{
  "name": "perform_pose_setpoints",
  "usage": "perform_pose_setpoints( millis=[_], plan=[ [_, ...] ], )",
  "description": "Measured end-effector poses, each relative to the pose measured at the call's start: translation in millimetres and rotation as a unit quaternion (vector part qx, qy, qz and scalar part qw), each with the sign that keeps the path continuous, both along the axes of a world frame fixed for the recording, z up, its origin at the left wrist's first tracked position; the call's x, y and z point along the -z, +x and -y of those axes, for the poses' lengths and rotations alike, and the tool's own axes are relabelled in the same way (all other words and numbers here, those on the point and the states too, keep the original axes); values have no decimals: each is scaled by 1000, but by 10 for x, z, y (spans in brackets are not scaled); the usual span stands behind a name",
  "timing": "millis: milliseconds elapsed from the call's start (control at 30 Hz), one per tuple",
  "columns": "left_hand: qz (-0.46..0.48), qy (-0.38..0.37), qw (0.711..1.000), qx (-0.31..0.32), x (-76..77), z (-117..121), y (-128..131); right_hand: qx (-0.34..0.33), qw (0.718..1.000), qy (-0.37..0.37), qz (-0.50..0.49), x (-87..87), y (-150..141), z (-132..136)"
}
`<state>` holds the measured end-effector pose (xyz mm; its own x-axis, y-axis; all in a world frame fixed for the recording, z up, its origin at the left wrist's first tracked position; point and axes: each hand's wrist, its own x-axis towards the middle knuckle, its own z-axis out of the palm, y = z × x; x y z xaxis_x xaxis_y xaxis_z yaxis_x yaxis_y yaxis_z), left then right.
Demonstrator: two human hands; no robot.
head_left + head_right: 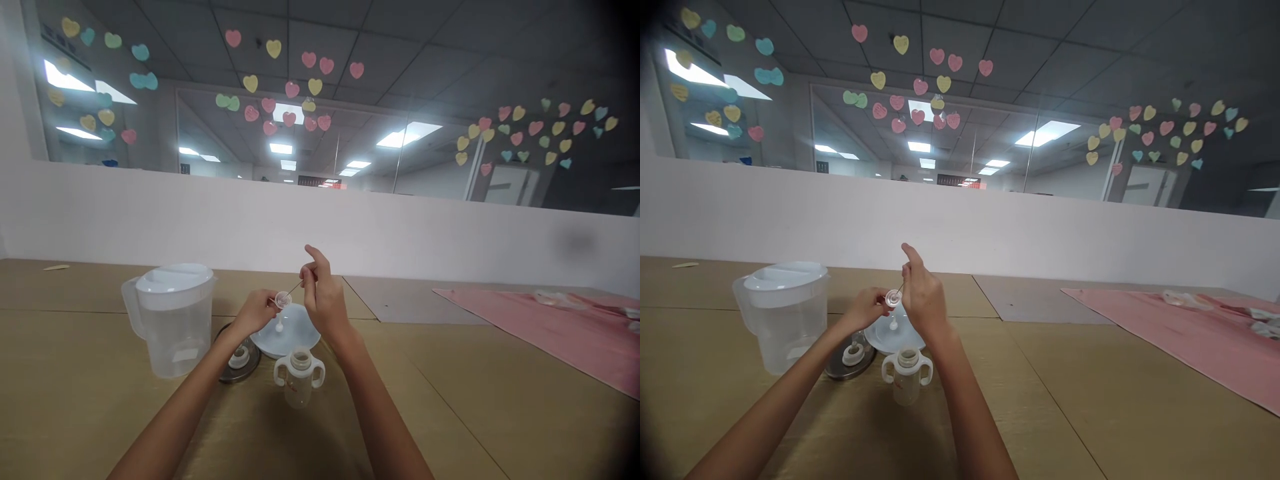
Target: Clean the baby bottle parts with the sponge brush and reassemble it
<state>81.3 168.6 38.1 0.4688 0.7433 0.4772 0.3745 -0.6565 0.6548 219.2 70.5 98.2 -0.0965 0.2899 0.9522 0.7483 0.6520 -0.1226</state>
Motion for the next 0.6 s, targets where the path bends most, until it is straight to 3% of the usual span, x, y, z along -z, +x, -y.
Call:
perform_pose_setpoints(
  millis=[600],
  plan=[
    [-4, 0, 1000, 2, -21, 20, -11, 10, 1000, -3, 6, 4, 1, 3]
  ],
)
